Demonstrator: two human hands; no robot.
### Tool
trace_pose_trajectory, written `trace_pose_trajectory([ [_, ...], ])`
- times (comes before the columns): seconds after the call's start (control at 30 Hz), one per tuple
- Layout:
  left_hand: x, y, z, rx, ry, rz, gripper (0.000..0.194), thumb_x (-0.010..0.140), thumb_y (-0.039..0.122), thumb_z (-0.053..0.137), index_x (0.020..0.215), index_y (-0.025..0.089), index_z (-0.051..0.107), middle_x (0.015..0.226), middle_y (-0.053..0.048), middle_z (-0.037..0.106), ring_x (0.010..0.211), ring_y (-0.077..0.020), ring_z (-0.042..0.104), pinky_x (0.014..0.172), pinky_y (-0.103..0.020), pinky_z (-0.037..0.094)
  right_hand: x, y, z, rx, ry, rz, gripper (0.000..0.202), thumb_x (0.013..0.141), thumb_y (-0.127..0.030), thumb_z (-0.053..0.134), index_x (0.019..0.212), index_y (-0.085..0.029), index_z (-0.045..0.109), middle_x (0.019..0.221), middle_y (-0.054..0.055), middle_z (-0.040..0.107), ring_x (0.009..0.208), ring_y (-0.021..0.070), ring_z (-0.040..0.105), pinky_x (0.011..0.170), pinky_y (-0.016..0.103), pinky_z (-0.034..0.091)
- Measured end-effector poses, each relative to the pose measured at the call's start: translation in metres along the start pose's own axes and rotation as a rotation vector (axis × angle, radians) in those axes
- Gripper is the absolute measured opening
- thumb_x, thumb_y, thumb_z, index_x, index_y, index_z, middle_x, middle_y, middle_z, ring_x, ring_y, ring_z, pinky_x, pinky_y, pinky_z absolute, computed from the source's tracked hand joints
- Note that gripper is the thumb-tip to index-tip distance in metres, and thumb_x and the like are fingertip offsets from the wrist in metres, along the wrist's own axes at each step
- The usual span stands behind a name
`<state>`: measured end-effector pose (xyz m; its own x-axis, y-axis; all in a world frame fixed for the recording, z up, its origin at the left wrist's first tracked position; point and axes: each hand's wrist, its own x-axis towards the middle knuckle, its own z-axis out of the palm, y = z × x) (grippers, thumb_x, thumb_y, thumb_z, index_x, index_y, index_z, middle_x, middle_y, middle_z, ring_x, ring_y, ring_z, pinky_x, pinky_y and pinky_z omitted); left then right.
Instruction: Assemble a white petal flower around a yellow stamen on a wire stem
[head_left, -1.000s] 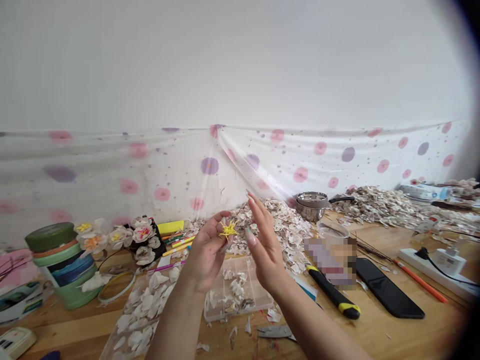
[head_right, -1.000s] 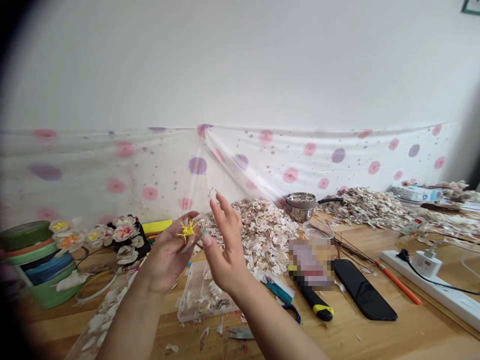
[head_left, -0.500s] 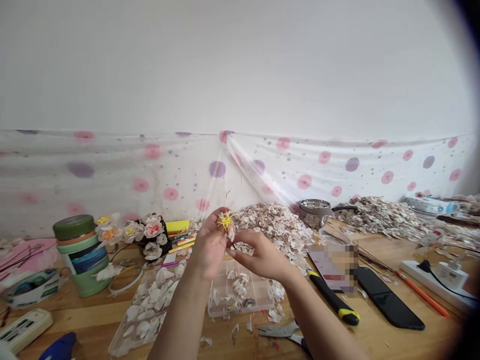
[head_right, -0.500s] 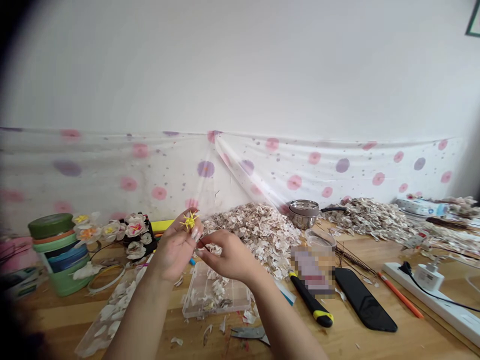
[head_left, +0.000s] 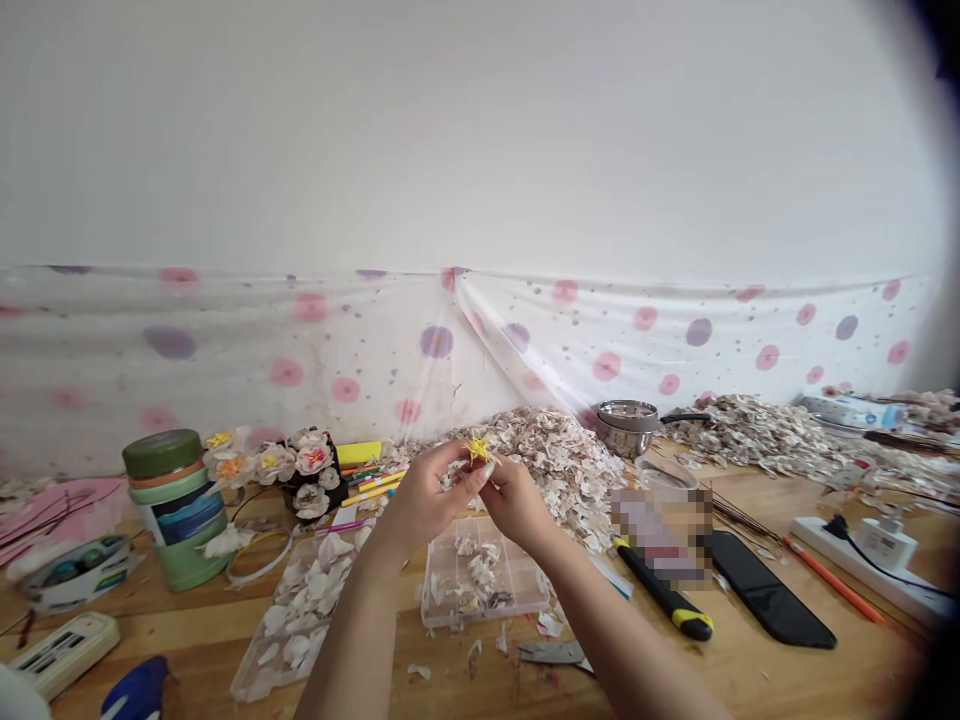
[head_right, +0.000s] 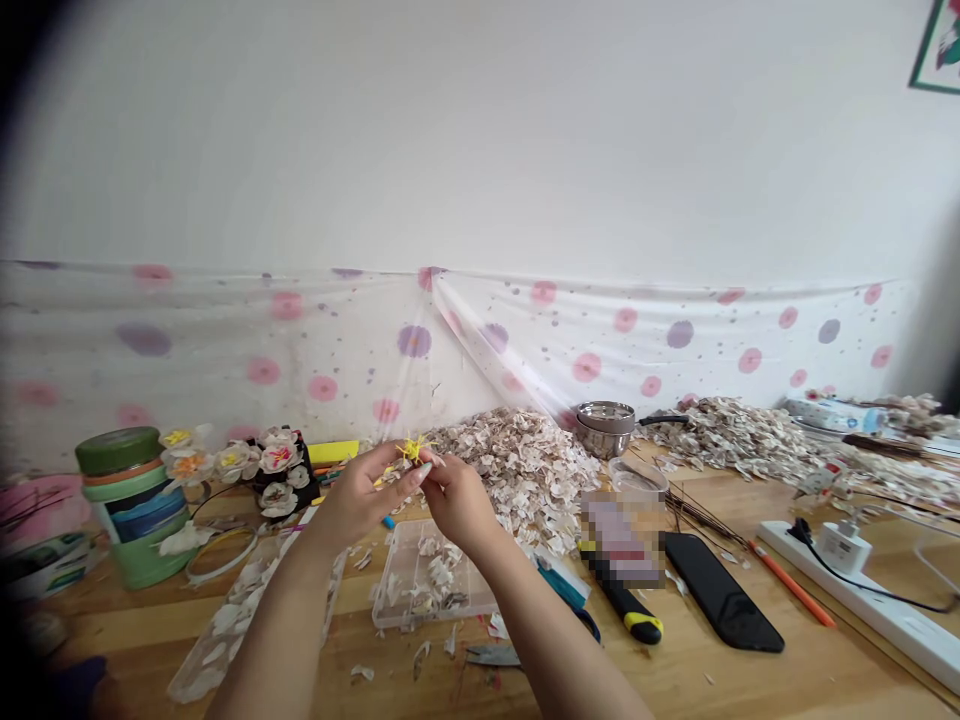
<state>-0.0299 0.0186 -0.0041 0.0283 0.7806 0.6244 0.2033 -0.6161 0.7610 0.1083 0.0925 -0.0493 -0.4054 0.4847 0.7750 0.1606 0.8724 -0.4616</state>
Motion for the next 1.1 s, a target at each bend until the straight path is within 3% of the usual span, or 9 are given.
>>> trace_pose_trajectory([
  [0.23, 0.000, 0.002, 0.004, 0.164, 0.091, 0.138, 0.010, 0.080, 0.031, 0.074, 0.085, 0.023, 0.078, 0.095, -0.007, 0.077, 0.097, -0.0270, 0.067, 0.090, -0.036, 0.047, -0.002, 0.007, 0.006, -0.075, 0.045, -0.056, 0.029, 0.090, -0.014, 0.052, 0.068, -0.020, 0.070, 0.064, 0.004, 0.064, 0.064, 0.0178, 0.057, 0.061, 0.026, 0.042],
  [0.37, -0.002, 0.002, 0.004, 0.132, 0.086, 0.127, 0.017, 0.085, 0.034, 0.071, 0.097, 0.022, 0.075, 0.097, -0.007, 0.077, 0.095, -0.0238, 0.070, 0.087, -0.033, 0.051, -0.002, 0.010, 0.006, -0.104, 0.056, -0.047, 0.031, 0.092, -0.017, 0.053, 0.068, -0.021, 0.071, 0.064, 0.005, 0.065, 0.065, 0.0185, 0.057, 0.062, 0.027, 0.042],
  [0.47, -0.006, 0.007, 0.006, 0.074, 0.094, 0.146, 0.025, 0.087, 0.037, 0.070, 0.109, 0.025, 0.070, 0.107, -0.006, 0.076, 0.104, -0.0223, 0.068, 0.092, -0.032, 0.051, -0.001, 0.011, 0.006, -0.105, 0.036, -0.022, 0.027, 0.093, -0.017, 0.053, 0.077, -0.022, 0.075, 0.073, 0.005, 0.071, 0.072, 0.0195, 0.063, 0.067, 0.028, 0.046],
  [0.6, -0.012, 0.024, 0.010, -0.047, 0.292, 0.275, 0.030, 0.089, 0.036, 0.069, 0.117, 0.027, 0.066, 0.123, -0.006, 0.071, 0.119, -0.0207, 0.062, 0.101, -0.030, 0.045, 0.001, 0.011, 0.004, -0.113, -0.001, 0.063, 0.022, 0.092, -0.019, 0.058, 0.083, -0.021, 0.078, 0.077, 0.007, 0.075, 0.074, 0.0207, 0.066, 0.069, 0.029, 0.049],
  [0.67, -0.013, 0.030, 0.010, -0.075, 0.429, 0.327, 0.023, 0.091, 0.035, 0.067, 0.111, 0.025, 0.069, 0.118, -0.005, 0.073, 0.117, -0.0193, 0.063, 0.098, -0.028, 0.046, 0.001, 0.011, 0.003, -0.114, -0.029, 0.119, 0.018, 0.090, -0.019, 0.062, 0.084, -0.021, 0.079, 0.082, 0.008, 0.077, 0.079, 0.0217, 0.069, 0.073, 0.030, 0.050],
  [0.77, -0.012, 0.032, 0.005, -0.093, 0.599, 0.328, 0.021, 0.091, 0.041, 0.066, 0.087, 0.021, 0.072, 0.093, -0.003, 0.075, 0.097, -0.0161, 0.068, 0.090, -0.025, 0.049, 0.003, 0.007, -0.002, -0.112, -0.096, 0.212, 0.012, 0.086, -0.019, 0.068, 0.084, -0.023, 0.080, 0.089, 0.007, 0.079, 0.085, 0.0229, 0.071, 0.078, 0.032, 0.051],
  [0.93, -0.018, 0.041, -0.016, -0.350, 0.727, 0.250, 0.038, 0.079, 0.047, 0.077, 0.059, 0.019, 0.061, 0.062, 0.003, 0.057, 0.068, -0.0128, 0.057, 0.068, -0.025, 0.047, 0.003, -0.012, -0.013, -0.124, -0.233, 0.380, 0.010, 0.080, -0.024, 0.074, 0.070, -0.021, 0.077, 0.071, 0.002, 0.075, 0.067, 0.0178, 0.066, 0.060, 0.025, 0.044],
  [1.07, -0.033, 0.067, -0.021, -0.352, 0.845, 0.482, 0.037, 0.083, 0.038, 0.076, 0.058, 0.017, 0.059, 0.058, 0.004, 0.049, 0.060, -0.0123, 0.049, 0.064, -0.027, 0.043, -0.022, -0.026, -0.009, -0.169, -0.304, 0.477, 0.016, 0.077, -0.030, 0.078, 0.067, -0.019, 0.072, 0.070, 0.001, 0.071, 0.066, 0.0157, 0.062, 0.058, 0.024, 0.038],
  [1.1, -0.037, 0.072, -0.019, -0.332, 0.814, 0.500, 0.037, 0.083, 0.039, 0.076, 0.059, 0.017, 0.059, 0.058, 0.004, 0.050, 0.059, -0.0126, 0.049, 0.063, -0.028, 0.042, -0.034, -0.029, -0.007, -0.180, -0.335, 0.493, 0.016, 0.075, -0.029, 0.080, 0.066, -0.019, 0.071, 0.071, 0.001, 0.071, 0.068, 0.0155, 0.061, 0.059, 0.024, 0.037],
])
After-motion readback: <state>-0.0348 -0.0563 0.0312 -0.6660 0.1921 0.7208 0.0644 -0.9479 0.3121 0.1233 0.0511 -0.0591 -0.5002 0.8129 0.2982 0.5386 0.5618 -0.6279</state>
